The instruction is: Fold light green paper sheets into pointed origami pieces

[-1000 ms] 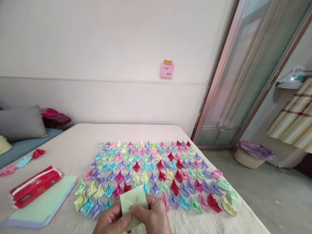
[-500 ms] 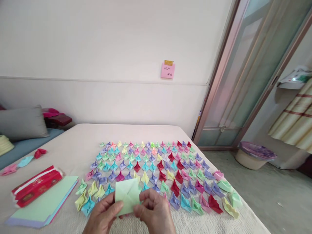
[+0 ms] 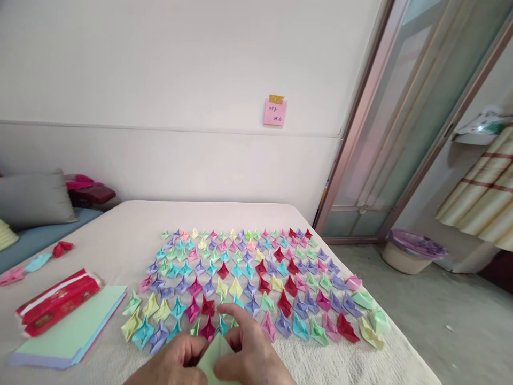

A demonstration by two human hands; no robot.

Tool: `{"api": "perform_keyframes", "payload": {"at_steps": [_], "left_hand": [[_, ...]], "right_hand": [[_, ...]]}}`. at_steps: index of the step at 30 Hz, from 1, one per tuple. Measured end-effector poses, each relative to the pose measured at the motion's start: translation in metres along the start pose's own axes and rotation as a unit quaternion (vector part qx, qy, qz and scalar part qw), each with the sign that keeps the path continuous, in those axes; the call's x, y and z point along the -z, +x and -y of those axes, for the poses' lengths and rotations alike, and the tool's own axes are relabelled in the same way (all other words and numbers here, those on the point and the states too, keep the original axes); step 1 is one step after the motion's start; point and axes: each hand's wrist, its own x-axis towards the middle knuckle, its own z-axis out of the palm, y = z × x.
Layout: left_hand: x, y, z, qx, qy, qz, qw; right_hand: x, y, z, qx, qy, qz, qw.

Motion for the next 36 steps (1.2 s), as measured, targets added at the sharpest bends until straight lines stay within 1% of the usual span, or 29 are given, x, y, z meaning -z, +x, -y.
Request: {"api": "perform_keyframes", "payload": {"at_steps": [2, 4, 7, 8, 10, 13, 14, 16, 17, 18, 20, 21, 23, 24, 26, 27, 28, 29, 30, 32, 33, 34, 36], "left_hand": [[-0.004, 0.005, -0.003, -0.028, -0.026, 0.014, 0.999], [-0.009, 0.011, -0.007, -0.061, -0.086, 0.026, 0.994], [-0.017, 0.015, -0.007, -0.065, -0.183, 0.021, 0.981], [-0.018, 0.015, -0.007, -0.058, -0.211, 0.009, 0.976], [-0.021, 0.014, -0.006, -0.040, -0.256, -0.027, 0.966], [-0.021, 0.009, -0.009, -0.016, -0.291, -0.084, 0.953], [-0.021, 0.007, -0.011, -0.011, -0.294, -0.095, 0.951], [-0.020, 0.004, -0.015, -0.004, -0.297, -0.102, 0.949], [-0.019, 0.003, -0.017, -0.001, -0.299, -0.096, 0.949], [-0.018, 0.003, -0.018, -0.001, -0.303, -0.077, 0.950], [-0.016, 0.006, -0.018, -0.008, -0.318, -0.020, 0.948], [-0.015, 0.008, -0.017, -0.014, -0.325, 0.009, 0.945], [-0.016, 0.013, -0.014, -0.025, -0.333, 0.051, 0.941], [-0.016, 0.015, -0.012, -0.028, -0.334, 0.060, 0.940], [-0.018, 0.017, -0.006, -0.029, -0.329, 0.071, 0.941], [-0.018, 0.018, -0.004, -0.030, -0.325, 0.075, 0.942], [-0.017, 0.018, -0.001, -0.030, -0.321, 0.076, 0.944], [-0.016, 0.017, 0.000, -0.031, -0.320, 0.073, 0.944], [-0.014, 0.016, 0.000, -0.037, -0.314, 0.064, 0.946], [-0.008, 0.012, -0.002, -0.060, -0.278, 0.036, 0.958], [-0.005, 0.010, -0.004, -0.079, -0.234, 0.020, 0.969], [-0.003, 0.008, -0.006, -0.097, -0.182, 0.019, 0.978], [-0.001, 0.006, -0.009, -0.129, -0.086, 0.035, 0.987]], "right_hand": [[-0.002, 0.003, -0.004, 0.010, 0.016, -0.014, 1.000], [-0.003, 0.006, -0.007, 0.029, 0.044, -0.019, 0.998], [-0.004, 0.010, -0.011, 0.060, 0.073, -0.019, 0.995], [-0.004, 0.010, -0.012, 0.069, 0.063, -0.022, 0.995], [-0.002, 0.008, -0.010, 0.080, 0.006, -0.028, 0.996], [0.004, 0.000, 0.000, 0.068, -0.092, -0.009, 0.993], [0.006, -0.003, 0.003, 0.071, -0.106, 0.002, 0.992], [0.012, -0.008, 0.005, 0.116, -0.096, 0.025, 0.988], [0.015, -0.009, 0.004, 0.149, -0.081, 0.030, 0.985], [0.017, -0.009, 0.000, 0.181, -0.083, 0.033, 0.980], [0.019, -0.005, -0.011, 0.246, -0.119, 0.035, 0.961], [0.019, -0.002, -0.018, 0.282, -0.139, 0.051, 0.948], [0.015, 0.004, -0.028, 0.316, -0.124, 0.052, 0.939], [0.012, 0.006, -0.030, 0.340, -0.128, 0.053, 0.930], [0.005, 0.009, -0.027, 0.406, -0.175, 0.050, 0.896], [0.002, 0.008, -0.023, 0.422, -0.178, 0.045, 0.888], [-0.001, 0.007, -0.018, 0.426, -0.167, 0.046, 0.888], [-0.002, 0.006, -0.012, 0.419, -0.146, 0.051, 0.895], [-0.003, 0.004, -0.007, 0.396, -0.121, 0.060, 0.908], [-0.001, 0.000, 0.001, 0.318, -0.085, 0.039, 0.943], [0.000, 0.000, 0.002, 0.281, -0.075, 0.021, 0.957], [0.001, 0.000, 0.003, 0.237, -0.054, 0.007, 0.970], [0.002, 0.002, 0.000, 0.153, 0.009, 0.002, 0.988]]}}
